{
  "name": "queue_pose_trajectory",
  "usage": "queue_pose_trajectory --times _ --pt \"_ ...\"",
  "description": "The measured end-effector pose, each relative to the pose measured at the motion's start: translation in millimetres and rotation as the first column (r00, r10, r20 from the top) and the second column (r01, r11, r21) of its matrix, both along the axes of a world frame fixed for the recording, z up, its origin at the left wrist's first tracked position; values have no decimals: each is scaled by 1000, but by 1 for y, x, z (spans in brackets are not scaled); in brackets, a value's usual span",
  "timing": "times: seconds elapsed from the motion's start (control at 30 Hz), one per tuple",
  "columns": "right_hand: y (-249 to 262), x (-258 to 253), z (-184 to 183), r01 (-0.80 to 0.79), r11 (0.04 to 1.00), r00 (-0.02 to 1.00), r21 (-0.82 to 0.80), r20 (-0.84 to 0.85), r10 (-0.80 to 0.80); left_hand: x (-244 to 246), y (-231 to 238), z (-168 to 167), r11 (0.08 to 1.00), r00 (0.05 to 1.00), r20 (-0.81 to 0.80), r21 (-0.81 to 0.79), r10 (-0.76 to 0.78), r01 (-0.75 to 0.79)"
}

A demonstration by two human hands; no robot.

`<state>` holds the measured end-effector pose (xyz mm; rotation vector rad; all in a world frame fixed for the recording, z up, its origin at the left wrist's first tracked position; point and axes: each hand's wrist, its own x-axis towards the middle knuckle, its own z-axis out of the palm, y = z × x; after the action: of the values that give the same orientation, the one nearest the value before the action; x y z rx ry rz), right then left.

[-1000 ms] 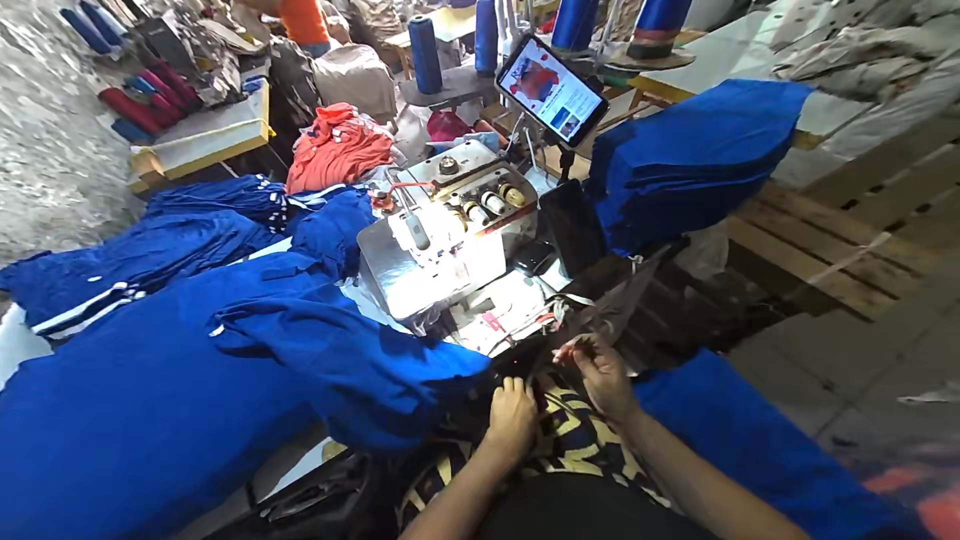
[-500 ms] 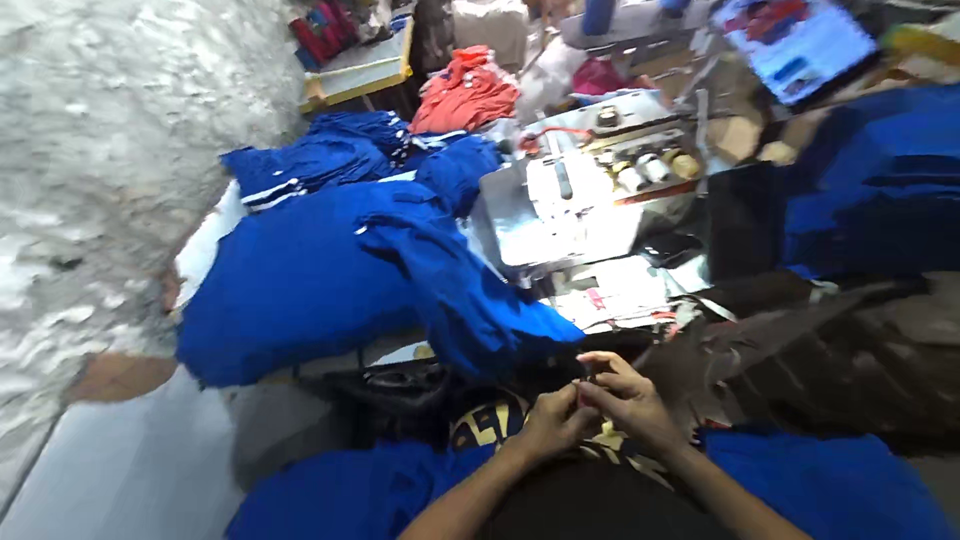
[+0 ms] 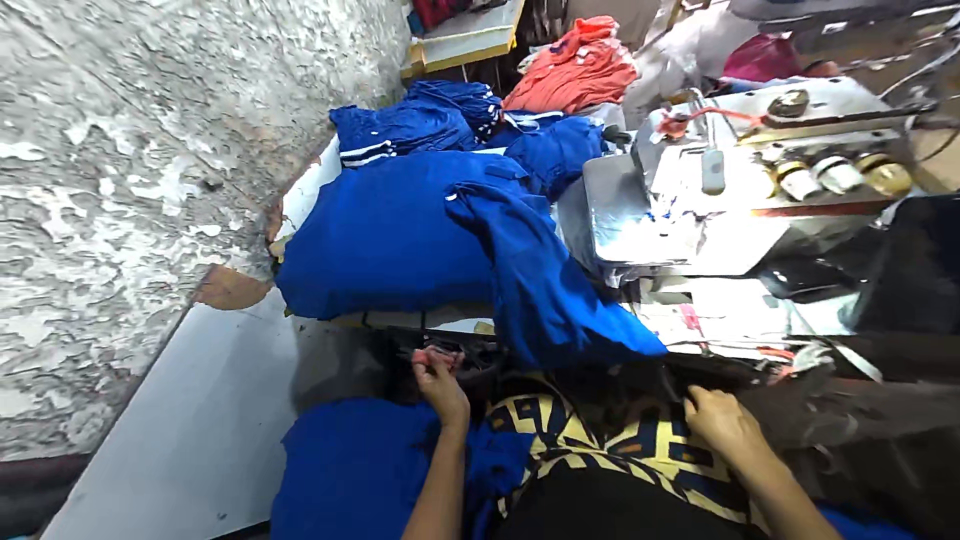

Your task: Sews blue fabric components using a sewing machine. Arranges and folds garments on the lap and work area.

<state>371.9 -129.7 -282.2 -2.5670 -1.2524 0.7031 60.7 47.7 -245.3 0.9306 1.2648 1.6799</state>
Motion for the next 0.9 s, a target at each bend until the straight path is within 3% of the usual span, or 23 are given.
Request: queue_pose_trajectory --times 0.07,0.1,0.2,0.27,0.37,0.43,0.5,0.57,0.63,0.77,0.83,0.9 --pt "5 -3 6 -15 992 998 -126 58 22 0 -4 -15 982 961 -230 78 -151 173" --pt "6 -4 10 -13 984 996 -178 86 29 -5 -4 -24 958 897 -391 106 -205 265" --pt "10 -8 23 -16 957 987 -290 150 62 -22 -3 -41 875 578 -759 23 -300 484" --pt "16 -19 44 -58 935 983 -350 142 114 -30 -3 -45 856 390 -877 -43 -280 516" --pt "31 -45 80 -269 903 952 -336 47 302 -43 -2 -48 841 289 -936 -13 -200 541" --pt "43 -60 86 -486 869 873 -91 -10 487 -51 -5 -54 828 282 -955 79 -97 555" --pt "63 -77 82 -636 731 759 245 28 651 -59 -11 -65 797 324 -944 150 -60 585" --pt "87 -100 80 -684 566 670 460 90 737 -65 -17 -79 771 395 -918 222 -42 597" --pt "108 -124 75 -696 432 603 574 141 785 -65 -22 -89 775 457 -888 255 -48 578" --pt "151 -161 64 -713 203 455 671 224 862 -60 -30 -93 805 576 -797 217 -179 551" --pt "169 -169 62 -799 117 306 590 231 924 -55 -34 -88 835 624 -749 184 -222 518" --pt "180 -176 67 -908 84 175 411 190 966 -50 -36 -81 874 693 -682 167 -232 456"
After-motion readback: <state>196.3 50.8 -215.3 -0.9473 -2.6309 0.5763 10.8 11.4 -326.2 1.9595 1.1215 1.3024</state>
